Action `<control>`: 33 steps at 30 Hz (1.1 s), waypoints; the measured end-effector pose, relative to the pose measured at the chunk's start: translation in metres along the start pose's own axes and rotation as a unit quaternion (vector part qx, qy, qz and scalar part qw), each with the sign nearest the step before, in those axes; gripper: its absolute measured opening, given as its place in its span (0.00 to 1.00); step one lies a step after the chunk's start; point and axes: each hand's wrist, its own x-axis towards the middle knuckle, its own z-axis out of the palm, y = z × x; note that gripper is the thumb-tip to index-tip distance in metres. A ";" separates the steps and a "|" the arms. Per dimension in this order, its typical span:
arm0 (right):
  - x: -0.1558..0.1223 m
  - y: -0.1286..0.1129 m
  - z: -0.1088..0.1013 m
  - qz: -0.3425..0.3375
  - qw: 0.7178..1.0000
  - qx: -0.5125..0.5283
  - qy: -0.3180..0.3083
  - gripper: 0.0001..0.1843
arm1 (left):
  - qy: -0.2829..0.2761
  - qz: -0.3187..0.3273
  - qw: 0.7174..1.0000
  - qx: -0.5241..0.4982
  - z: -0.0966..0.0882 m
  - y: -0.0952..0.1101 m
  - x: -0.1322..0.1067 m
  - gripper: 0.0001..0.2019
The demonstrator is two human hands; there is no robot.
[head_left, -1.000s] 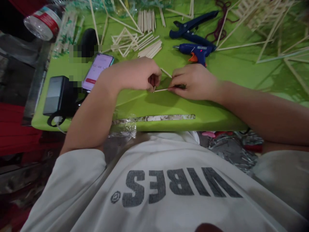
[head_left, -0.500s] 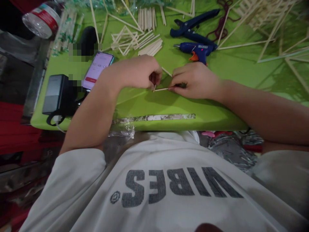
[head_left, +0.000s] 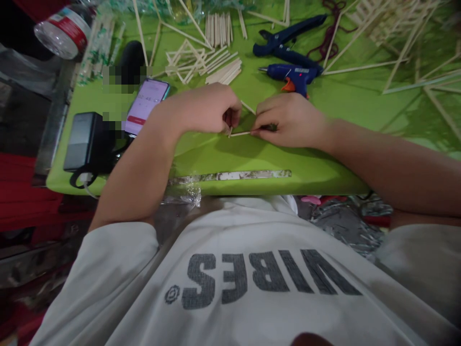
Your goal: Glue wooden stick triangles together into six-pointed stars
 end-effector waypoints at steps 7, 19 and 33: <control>-0.001 -0.004 -0.005 0.029 0.999 -0.024 0.005 0.17 | 0.009 0.014 1.000 -0.014 -0.001 -0.014 -0.002 0.13; -0.009 0.009 -0.009 0.085 0.996 0.025 0.015 0.18 | 0.042 -0.030 0.998 -0.032 0.003 -0.030 0.008 0.31; -0.005 -0.007 -0.018 0.093 0.994 -0.036 -0.040 0.24 | 0.059 -0.026 0.998 -0.008 0.003 -0.025 0.013 0.30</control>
